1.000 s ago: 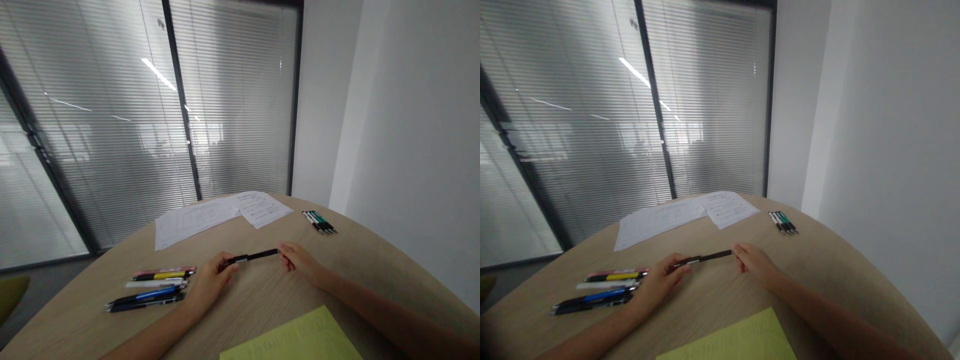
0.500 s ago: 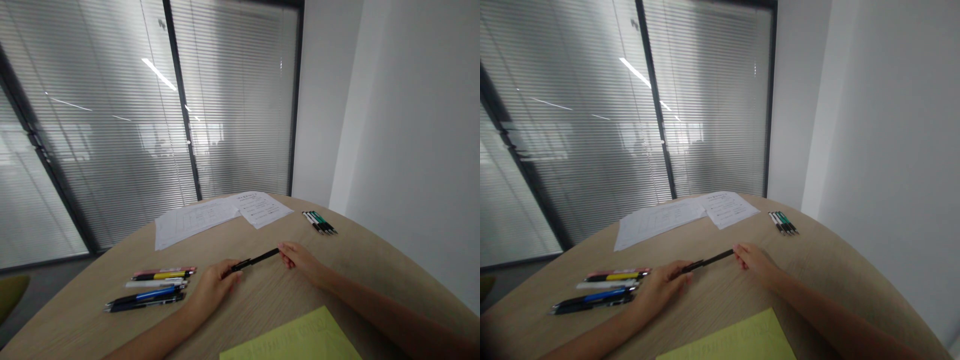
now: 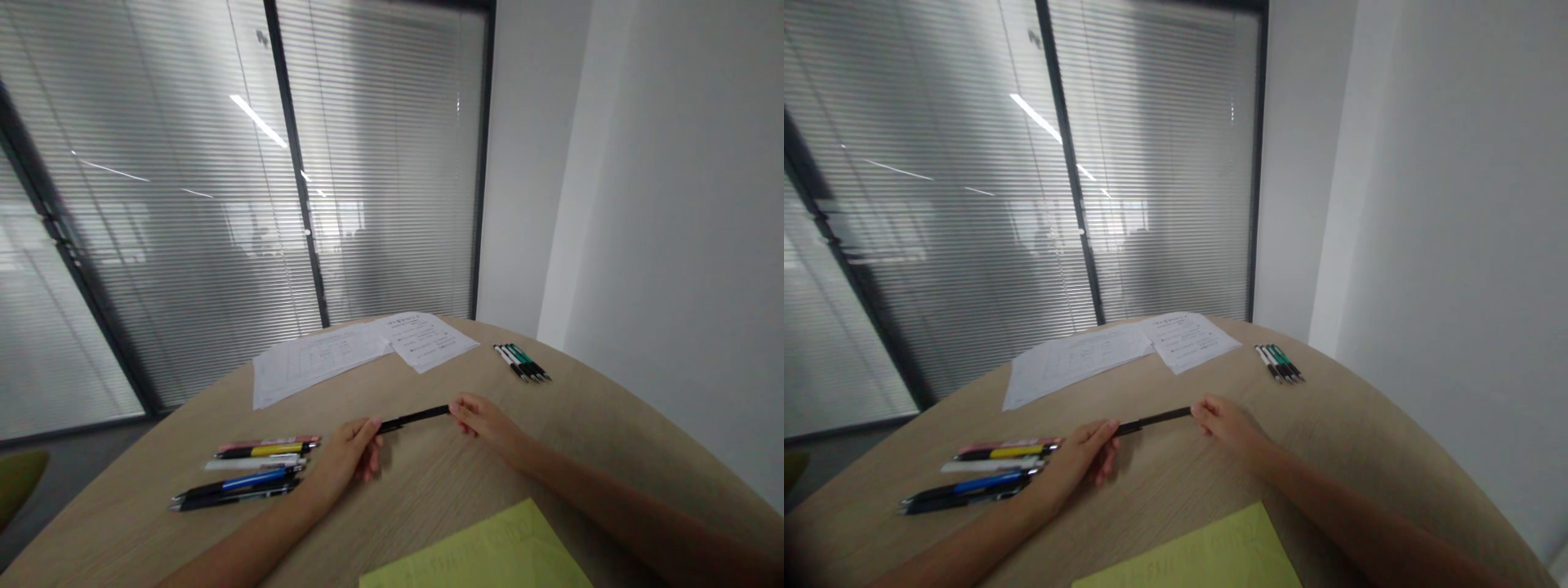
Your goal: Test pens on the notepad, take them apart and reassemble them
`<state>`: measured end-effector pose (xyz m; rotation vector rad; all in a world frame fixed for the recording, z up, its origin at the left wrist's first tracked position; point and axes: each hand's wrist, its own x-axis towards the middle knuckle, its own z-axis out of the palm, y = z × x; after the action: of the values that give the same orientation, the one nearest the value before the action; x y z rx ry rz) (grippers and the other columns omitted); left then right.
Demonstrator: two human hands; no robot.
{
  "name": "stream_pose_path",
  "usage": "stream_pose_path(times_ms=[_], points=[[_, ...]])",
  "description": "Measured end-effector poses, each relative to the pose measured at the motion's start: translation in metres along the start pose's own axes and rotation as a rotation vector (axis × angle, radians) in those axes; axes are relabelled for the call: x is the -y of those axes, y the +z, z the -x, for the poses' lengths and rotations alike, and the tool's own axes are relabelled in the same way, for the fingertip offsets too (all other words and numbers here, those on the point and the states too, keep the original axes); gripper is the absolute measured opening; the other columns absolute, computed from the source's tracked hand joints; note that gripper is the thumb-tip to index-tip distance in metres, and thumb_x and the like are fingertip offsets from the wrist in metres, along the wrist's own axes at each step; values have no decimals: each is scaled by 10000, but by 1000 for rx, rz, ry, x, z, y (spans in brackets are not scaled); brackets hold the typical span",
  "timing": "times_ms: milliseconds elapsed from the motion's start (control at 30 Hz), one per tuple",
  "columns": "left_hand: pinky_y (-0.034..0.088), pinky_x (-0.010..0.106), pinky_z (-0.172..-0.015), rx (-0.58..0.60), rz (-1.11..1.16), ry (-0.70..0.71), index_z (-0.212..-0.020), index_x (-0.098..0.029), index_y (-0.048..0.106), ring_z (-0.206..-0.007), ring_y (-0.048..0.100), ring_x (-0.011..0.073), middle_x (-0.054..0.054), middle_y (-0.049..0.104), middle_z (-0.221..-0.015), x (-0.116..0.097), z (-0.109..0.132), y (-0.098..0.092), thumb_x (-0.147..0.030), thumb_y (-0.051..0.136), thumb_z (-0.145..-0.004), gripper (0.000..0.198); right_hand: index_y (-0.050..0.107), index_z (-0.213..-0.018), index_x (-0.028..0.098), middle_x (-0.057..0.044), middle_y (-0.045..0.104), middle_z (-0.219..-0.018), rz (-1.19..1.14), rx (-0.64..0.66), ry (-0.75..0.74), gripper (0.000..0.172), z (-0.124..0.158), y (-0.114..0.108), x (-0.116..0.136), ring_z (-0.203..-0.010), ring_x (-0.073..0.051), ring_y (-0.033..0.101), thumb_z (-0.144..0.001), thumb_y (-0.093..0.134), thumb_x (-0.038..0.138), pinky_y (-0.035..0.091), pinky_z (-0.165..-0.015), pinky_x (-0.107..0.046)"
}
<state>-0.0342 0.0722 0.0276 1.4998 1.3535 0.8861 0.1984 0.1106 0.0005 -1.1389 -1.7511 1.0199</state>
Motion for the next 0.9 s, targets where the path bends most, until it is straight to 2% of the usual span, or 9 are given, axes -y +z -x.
stream_pose_path(times_ms=[133, 333, 500, 600, 700, 767, 833, 900], points=[[253, 190, -366, 17, -28, 18, -610, -176, 468, -334, 394, 84, -60, 465, -400, 1, -1, -1, -647, 413, -634, 475, 520, -776, 192, 30, 481, -591, -76, -13, 1, 344, -1, 1, 1, -506, -95, 442, -705, 473, 525, 317, -454, -204], [279, 195, -381, 39, -119, 70, -593, -179, 464, -359, 408, 84, -57, 477, -430, -5, 5, 2, -587, 400, -672, 420, 449, -534, 184, 27, 436, -465, 47, -69, 89, 460, -4, 4, -8, -423, -91, 412, -752, 341, 574, 329, -455, -225], [286, 197, -384, 19, -113, 103, -593, -176, 466, -370, 422, 88, -49, 493, -439, -5, 4, 1, -563, 399, -686, 404, 427, -498, 187, 39, 397, -417, 197, -87, 123, 436, -4, 3, -12, -393, -88, 381, -785, 351, 507, 292, -441, -228], [293, 196, -382, 18, -44, 80, -602, -174, 471, -359, 421, 88, -48, 497, -427, -2, 1, 0, -583, 408, -676, 421, 438, -551, 188, 50, 399, -443, 146, -77, 86, 363, -2, 2, -5, -415, -81, 374, -773, 411, 473, 281, -433, -213], [288, 192, -374, -1, 36, 46, -596, -173, 469, -339, 405, 82, -53, 486, -401, 1, -2, -1, -610, 424, -651, 443, 452, -666, 196, 54, 450, -535, 7, -52, 47, 273, -1, 2, 1, -457, -75, 401, -691, 533, 455, 305, -435, -195], [286, 190, -371, -24, 80, 29, -592, -172, 473, -333, 398, 78, -54, 485, -399, 3, -3, -1, -612, 440, -636, 444, 457, -757, 202, 51, 472, -594, -79, -41, 44, 303, -2, 2, 2, -473, -74, 419, -643, 574, 457, 314, -424, -187], [289, 189, -371, -33, 109, 14, -591, -172, 480, -334, 399, 76, -57, 483, -398, 3, -3, 0, -604, 460, -624, 434, 471, -798, 194, 42, 481, -609, -103, -38, 28, 325, -3, 2, -1, -479, -77, 434, -664, 533, 484, 313, -416, -186], [290, 190, -371, -25, 112, 7, -586, -171, 488, -335, 404, 78, -56, 482, -395, 1, -3, 0, -594, 477, -616, 424, 493, -749, 179, 33, 479, -576, -94, -46, 25, 337, -4, 3, -6, -469, -79, 439, -720, 440, 511, 318, -421, -193]])
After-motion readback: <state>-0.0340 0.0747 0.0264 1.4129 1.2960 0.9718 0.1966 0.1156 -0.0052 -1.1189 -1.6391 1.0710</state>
